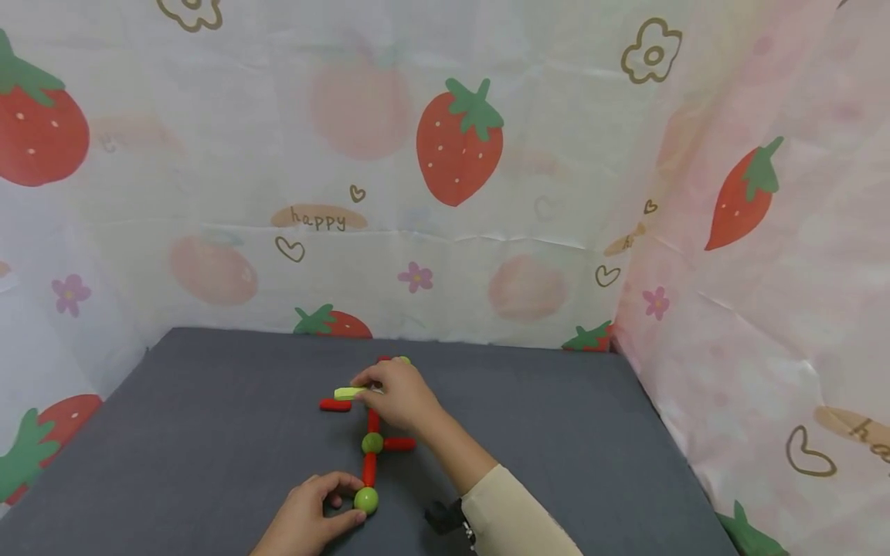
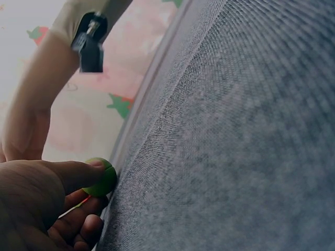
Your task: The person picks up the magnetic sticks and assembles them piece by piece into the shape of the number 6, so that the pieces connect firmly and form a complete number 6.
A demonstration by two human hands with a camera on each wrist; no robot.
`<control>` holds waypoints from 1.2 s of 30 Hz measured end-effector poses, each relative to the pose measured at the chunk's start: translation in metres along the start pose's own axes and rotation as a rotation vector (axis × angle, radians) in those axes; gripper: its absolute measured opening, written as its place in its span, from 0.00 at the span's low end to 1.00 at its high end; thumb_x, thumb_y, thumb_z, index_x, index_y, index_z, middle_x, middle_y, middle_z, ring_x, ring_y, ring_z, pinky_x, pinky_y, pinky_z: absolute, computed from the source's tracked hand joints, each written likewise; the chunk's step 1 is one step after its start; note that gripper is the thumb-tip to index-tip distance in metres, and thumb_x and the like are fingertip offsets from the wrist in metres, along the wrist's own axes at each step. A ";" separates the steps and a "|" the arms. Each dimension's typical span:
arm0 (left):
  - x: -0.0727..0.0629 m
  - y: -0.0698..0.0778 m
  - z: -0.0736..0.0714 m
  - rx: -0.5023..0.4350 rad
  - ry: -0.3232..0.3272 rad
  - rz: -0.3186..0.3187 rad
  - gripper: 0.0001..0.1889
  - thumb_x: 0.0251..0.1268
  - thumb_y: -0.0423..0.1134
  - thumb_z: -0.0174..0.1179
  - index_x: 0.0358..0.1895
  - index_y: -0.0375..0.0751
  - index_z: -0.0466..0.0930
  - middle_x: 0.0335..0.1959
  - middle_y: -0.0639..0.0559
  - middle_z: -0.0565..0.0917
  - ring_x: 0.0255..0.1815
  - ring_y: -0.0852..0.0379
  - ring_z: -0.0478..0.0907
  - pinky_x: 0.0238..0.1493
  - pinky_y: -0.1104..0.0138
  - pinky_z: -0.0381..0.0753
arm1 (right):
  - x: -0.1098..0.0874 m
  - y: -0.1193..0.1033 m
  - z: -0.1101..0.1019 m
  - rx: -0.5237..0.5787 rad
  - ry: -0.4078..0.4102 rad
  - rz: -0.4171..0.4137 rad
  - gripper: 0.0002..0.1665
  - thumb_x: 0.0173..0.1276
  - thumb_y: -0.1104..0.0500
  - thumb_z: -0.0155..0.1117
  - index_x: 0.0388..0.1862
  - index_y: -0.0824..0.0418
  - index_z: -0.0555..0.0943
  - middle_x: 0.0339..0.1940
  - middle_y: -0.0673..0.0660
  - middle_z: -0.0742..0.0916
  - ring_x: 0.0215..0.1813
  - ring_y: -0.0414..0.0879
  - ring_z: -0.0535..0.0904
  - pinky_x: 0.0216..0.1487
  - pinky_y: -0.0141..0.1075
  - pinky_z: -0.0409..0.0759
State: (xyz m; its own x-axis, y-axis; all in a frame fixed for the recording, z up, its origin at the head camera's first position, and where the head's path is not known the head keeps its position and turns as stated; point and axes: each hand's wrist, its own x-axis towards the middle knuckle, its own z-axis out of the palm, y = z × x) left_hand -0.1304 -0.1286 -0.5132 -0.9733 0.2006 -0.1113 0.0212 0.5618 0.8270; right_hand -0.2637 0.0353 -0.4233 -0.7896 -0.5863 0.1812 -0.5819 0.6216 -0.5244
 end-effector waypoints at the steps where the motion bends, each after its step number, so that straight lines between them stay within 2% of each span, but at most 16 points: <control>1: 0.000 0.000 0.000 -0.001 0.000 0.000 0.20 0.50 0.54 0.73 0.47 0.54 0.83 0.39 0.58 0.82 0.35 0.59 0.72 0.35 0.64 0.72 | -0.005 0.000 -0.002 0.009 0.003 0.001 0.09 0.68 0.49 0.65 0.46 0.42 0.86 0.39 0.37 0.85 0.46 0.42 0.77 0.46 0.32 0.76; 8: 0.001 -0.001 0.001 0.003 0.007 -0.008 0.20 0.49 0.55 0.73 0.46 0.55 0.83 0.39 0.59 0.81 0.35 0.59 0.72 0.35 0.64 0.72 | -0.039 0.000 -0.012 0.061 0.022 0.012 0.09 0.67 0.49 0.67 0.45 0.42 0.87 0.41 0.37 0.86 0.45 0.40 0.77 0.47 0.35 0.76; 18: 0.001 0.000 0.000 0.008 -0.003 -0.040 0.20 0.49 0.54 0.73 0.46 0.55 0.83 0.39 0.58 0.81 0.36 0.58 0.72 0.35 0.63 0.72 | -0.080 0.012 -0.011 0.164 -0.012 0.118 0.09 0.65 0.48 0.68 0.44 0.37 0.86 0.40 0.36 0.84 0.48 0.41 0.77 0.51 0.45 0.77; 24: 0.001 0.000 0.001 0.013 0.010 -0.027 0.20 0.49 0.54 0.73 0.46 0.55 0.83 0.39 0.58 0.81 0.36 0.58 0.72 0.35 0.63 0.72 | -0.098 0.027 0.003 0.202 -0.014 0.145 0.10 0.62 0.46 0.69 0.43 0.40 0.87 0.39 0.37 0.85 0.46 0.44 0.79 0.46 0.39 0.76; 31: 0.001 0.000 0.001 0.007 0.008 -0.027 0.20 0.50 0.54 0.73 0.46 0.55 0.82 0.38 0.57 0.81 0.35 0.58 0.72 0.35 0.64 0.72 | -0.113 0.042 0.018 0.251 -0.039 0.189 0.09 0.60 0.45 0.71 0.41 0.39 0.87 0.37 0.39 0.85 0.38 0.37 0.76 0.38 0.31 0.74; 36: 0.001 0.001 0.000 0.011 0.008 -0.029 0.20 0.50 0.55 0.73 0.46 0.55 0.83 0.38 0.57 0.81 0.35 0.58 0.73 0.34 0.64 0.72 | -0.119 0.049 0.021 0.346 -0.065 0.238 0.09 0.60 0.46 0.71 0.40 0.40 0.87 0.39 0.41 0.85 0.40 0.37 0.78 0.40 0.31 0.76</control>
State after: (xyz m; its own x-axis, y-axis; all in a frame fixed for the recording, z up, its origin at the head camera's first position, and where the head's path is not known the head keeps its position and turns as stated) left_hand -0.1312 -0.1277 -0.5126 -0.9753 0.1775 -0.1311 -0.0051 0.5761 0.8174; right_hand -0.1943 0.1244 -0.4875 -0.8739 -0.4854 -0.0256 -0.2762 0.5392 -0.7956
